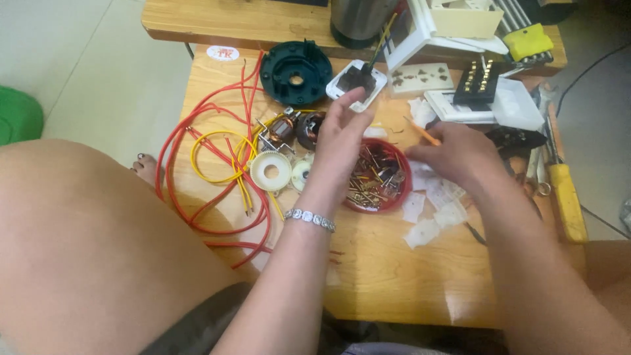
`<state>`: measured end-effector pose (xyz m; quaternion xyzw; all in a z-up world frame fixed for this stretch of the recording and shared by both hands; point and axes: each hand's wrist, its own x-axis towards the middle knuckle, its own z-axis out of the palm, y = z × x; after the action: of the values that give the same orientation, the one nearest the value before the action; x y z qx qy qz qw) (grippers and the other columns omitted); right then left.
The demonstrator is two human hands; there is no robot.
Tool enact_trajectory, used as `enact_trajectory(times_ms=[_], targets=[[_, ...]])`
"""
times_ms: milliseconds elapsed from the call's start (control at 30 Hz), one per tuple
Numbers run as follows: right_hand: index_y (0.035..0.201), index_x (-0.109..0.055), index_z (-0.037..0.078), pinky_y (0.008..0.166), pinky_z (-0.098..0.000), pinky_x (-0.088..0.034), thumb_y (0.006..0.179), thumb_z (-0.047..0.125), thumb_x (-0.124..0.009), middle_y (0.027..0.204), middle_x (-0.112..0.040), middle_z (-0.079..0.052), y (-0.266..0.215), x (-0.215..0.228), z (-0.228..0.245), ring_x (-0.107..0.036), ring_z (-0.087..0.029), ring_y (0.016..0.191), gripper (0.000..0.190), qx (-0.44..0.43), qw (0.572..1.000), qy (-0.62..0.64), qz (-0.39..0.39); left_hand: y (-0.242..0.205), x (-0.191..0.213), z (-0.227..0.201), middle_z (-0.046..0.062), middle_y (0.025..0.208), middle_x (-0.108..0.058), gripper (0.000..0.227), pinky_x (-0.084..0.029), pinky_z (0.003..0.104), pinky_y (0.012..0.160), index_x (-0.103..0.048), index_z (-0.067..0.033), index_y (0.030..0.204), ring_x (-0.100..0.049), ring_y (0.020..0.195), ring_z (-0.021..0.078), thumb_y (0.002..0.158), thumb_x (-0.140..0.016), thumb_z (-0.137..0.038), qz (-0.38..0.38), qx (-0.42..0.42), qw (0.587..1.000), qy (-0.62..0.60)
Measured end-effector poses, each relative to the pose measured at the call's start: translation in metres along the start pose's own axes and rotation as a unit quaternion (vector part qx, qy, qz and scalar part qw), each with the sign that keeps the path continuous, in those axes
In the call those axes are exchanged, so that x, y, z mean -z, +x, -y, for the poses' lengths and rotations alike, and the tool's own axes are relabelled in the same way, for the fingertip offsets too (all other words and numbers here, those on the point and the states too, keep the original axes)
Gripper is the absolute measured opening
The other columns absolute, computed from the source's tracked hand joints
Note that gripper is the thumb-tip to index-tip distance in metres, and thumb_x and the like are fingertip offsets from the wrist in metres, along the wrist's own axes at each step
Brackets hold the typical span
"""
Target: Inspecting and probing small electronic components inside a plastic housing using a small tool and handling fasteners.
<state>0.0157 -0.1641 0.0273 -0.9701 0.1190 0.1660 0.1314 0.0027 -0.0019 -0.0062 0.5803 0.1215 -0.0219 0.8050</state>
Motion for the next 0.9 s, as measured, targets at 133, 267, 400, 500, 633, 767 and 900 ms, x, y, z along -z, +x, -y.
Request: enact_trajectory(times_ms=[133, 267, 400, 500, 633, 767, 900], targets=[[0.114, -0.071, 0.023, 0.094, -0.0503, -0.046, 0.077, 0.046, -0.066, 0.111, -0.068, -0.021, -0.016, 0.011, 0.011, -0.057, -0.042, 0.114, 0.044, 0.030, 0.999, -0.013, 0.003, -0.013, -0.002, -0.013, 0.025, 0.123, -0.053, 0.046, -0.044, 0.049, 0.095, -0.049, -0.0071, 0.134, -0.052, 0.121, 0.0415, 0.089, -0.054, -0.019, 0.005, -0.019, 1.000, 0.010], [0.118, -0.068, 0.027, 0.074, -0.0375, -0.047, 0.090, 0.022, -0.059, 0.106, -0.070, -0.007, -0.019, 0.009, 0.043, -0.059, -0.025, 0.085, 0.030, 0.035, 0.991, 0.122, 0.029, -0.010, 0.001, -0.009, 0.027, 0.127, -0.050, 0.048, -0.041, 0.052, 0.100, -0.047, -0.0051, 0.135, -0.046, 0.127, 0.0442, 0.089, -0.054, -0.018, 0.011, -0.028, 0.999, 0.013], [0.115, -0.071, 0.016, 0.094, -0.0493, -0.045, 0.091, 0.019, -0.057, 0.109, -0.067, -0.019, -0.025, 0.011, 0.049, -0.060, -0.039, 0.110, 0.027, 0.079, 0.988, 0.126, 0.048, -0.011, 0.000, -0.014, 0.029, 0.129, -0.049, 0.047, -0.040, 0.051, 0.101, -0.048, -0.0046, 0.134, -0.044, 0.129, 0.0448, 0.089, -0.053, -0.018, 0.012, -0.014, 1.000, 0.014], [0.109, -0.073, 0.016, 0.095, -0.0513, -0.044, 0.088, 0.027, -0.058, 0.112, -0.067, -0.024, -0.033, 0.021, 0.036, -0.055, -0.044, 0.116, 0.027, 0.075, 0.995, 0.022, 0.066, -0.017, 0.001, -0.018, 0.030, 0.132, -0.045, 0.049, -0.038, 0.052, 0.104, -0.046, -0.0034, 0.135, -0.041, 0.130, 0.0445, 0.088, -0.052, -0.017, 0.018, -0.006, 1.000, 0.016], [0.095, -0.077, 0.025, 0.095, -0.0460, -0.046, 0.080, 0.036, -0.062, 0.109, -0.072, -0.013, -0.011, 0.021, -0.006, -0.058, -0.036, 0.117, 0.024, 0.054, 0.995, -0.063, 0.063, -0.015, 0.001, -0.017, 0.028, 0.132, -0.046, 0.048, -0.038, 0.053, 0.105, -0.047, -0.0057, 0.135, -0.042, 0.130, 0.0425, 0.089, -0.052, -0.019, 0.014, 0.007, 1.000, 0.019], [0.122, -0.062, 0.019, 0.089, -0.0477, -0.045, 0.094, 0.028, -0.054, 0.117, -0.062, -0.008, -0.034, 0.039, 0.027, -0.057, -0.025, 0.103, 0.031, -0.079, 0.994, 0.034, 0.068, -0.005, 0.001, -0.005, 0.016, 0.125, -0.058, 0.050, -0.046, 0.029, 0.092, -0.051, -0.0092, 0.131, -0.057, 0.112, 0.0215, 0.082, -0.052, -0.019, 0.018, 0.004, 1.000, 0.005], [0.149, -0.030, 0.035, 0.086, -0.0429, -0.052, 0.095, 0.018, -0.050, 0.145, -0.042, -0.002, -0.025, 0.030, 0.045, -0.061, -0.020, 0.088, 0.061, -0.065, 0.995, 0.016, 0.068, -0.018, -0.001, -0.016, 0.027, 0.130, -0.048, 0.048, -0.037, 0.054, 0.104, -0.047, -0.0041, 0.135, -0.043, 0.129, 0.0419, 0.089, -0.053, -0.017, 0.015, -0.010, 1.000, 0.012]])
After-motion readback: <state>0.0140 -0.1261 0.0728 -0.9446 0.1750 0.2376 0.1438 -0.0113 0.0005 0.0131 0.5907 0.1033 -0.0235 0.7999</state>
